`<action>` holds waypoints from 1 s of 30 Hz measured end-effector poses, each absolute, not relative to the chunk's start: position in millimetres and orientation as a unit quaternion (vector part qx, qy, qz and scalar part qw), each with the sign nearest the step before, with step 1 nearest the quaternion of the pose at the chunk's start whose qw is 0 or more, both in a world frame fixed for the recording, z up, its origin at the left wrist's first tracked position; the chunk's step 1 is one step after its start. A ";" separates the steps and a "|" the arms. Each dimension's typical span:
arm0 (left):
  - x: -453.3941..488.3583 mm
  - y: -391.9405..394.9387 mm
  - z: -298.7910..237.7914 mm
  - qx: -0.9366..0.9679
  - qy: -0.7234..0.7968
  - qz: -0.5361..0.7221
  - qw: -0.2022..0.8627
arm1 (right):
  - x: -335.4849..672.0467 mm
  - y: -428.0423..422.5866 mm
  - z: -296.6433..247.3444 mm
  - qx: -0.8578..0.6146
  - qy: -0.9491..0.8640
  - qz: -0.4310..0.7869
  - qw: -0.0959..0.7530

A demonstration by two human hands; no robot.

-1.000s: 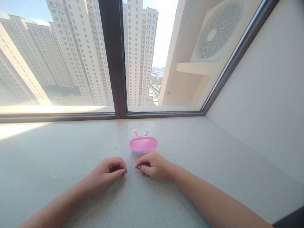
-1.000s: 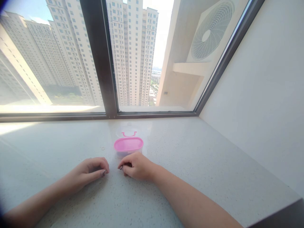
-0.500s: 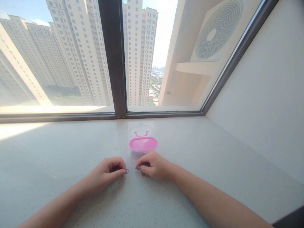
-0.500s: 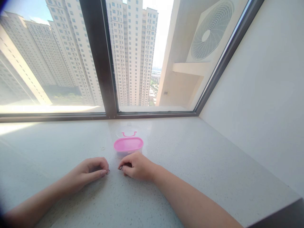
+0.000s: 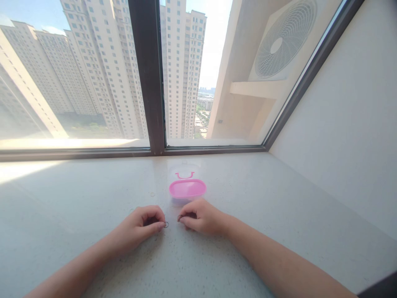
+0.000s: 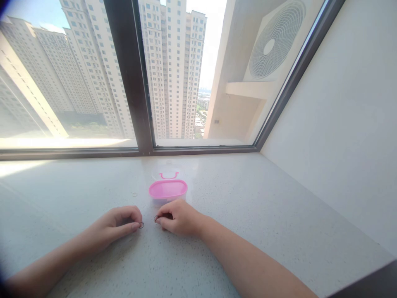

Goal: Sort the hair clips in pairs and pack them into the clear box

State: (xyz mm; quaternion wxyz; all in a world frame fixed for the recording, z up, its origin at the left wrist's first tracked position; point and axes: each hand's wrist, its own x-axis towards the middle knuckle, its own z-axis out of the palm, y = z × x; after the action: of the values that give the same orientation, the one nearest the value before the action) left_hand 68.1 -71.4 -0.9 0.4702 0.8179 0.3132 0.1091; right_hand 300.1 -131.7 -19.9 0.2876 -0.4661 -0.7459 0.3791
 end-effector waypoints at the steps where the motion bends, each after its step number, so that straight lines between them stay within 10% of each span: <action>1: 68.3 -71.2 -0.9 0.818 0.312 0.109 0.471 | 300.1 -131.7 -19.9 -0.465 -0.748 0.377 0.287; 30: 68.3 -70.9 -1.7 0.813 0.317 0.112 0.476 | 301.0 -131.1 -20.7 -0.468 -0.755 0.368 0.274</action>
State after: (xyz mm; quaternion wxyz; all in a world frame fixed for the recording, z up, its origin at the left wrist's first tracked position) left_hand 68.3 -70.9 -1.7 0.4755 0.8128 0.3173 0.1122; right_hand 301.0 -131.1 -20.7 0.2738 -0.4683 -0.7553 0.3677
